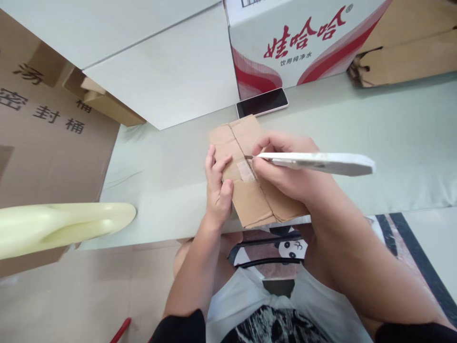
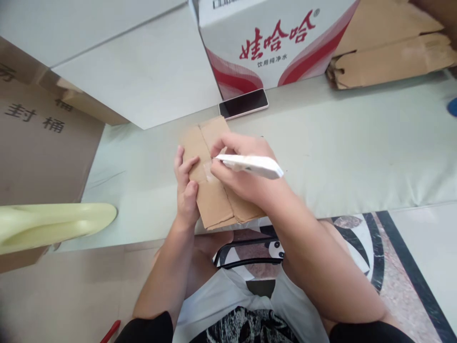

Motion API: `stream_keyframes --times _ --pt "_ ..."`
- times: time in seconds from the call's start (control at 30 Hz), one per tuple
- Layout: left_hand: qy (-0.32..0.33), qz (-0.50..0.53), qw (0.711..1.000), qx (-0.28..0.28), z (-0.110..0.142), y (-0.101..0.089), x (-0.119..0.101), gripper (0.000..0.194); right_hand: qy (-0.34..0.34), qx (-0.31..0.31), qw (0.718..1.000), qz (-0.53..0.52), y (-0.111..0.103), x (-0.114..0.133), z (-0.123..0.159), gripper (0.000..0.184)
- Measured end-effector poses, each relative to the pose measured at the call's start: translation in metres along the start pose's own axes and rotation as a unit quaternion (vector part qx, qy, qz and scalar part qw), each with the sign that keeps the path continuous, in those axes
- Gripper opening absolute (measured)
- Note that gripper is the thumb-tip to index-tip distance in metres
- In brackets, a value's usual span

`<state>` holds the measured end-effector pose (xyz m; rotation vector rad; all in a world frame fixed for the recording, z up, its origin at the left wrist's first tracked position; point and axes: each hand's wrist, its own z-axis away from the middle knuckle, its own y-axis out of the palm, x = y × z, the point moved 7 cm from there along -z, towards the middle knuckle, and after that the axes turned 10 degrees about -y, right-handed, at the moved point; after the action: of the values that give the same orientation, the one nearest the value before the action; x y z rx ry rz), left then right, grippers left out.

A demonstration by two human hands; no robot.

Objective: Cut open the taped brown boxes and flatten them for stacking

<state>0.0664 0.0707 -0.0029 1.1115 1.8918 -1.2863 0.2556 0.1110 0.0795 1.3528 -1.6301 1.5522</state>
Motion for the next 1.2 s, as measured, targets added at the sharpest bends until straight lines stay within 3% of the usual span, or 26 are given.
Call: stream_keyframes --times 0.13,0.33,0.8,1.2 --pt "0.005 0.006 1.000 -0.006 -0.0001 0.0001 0.0007 0.051 0.013 -0.038 0.999 -0.021 -0.0037 -0.0028 0.0009 0.005" --pt "0.002 0.011 1.000 -0.001 0.0002 0.0000 0.0007 0.050 -0.019 -0.044 0.998 -0.048 -0.0018 -0.0013 0.0004 0.019" --pt "-0.004 0.004 1.000 -0.003 -0.0003 -0.0005 0.0009 0.051 -0.005 -0.032 0.999 0.018 -0.0022 0.0007 0.0005 0.013" --pt "-0.004 0.004 1.000 -0.011 0.0000 0.0007 0.0005 0.051 -0.001 -0.030 1.000 0.001 -0.0011 0.0003 0.0032 0.011"
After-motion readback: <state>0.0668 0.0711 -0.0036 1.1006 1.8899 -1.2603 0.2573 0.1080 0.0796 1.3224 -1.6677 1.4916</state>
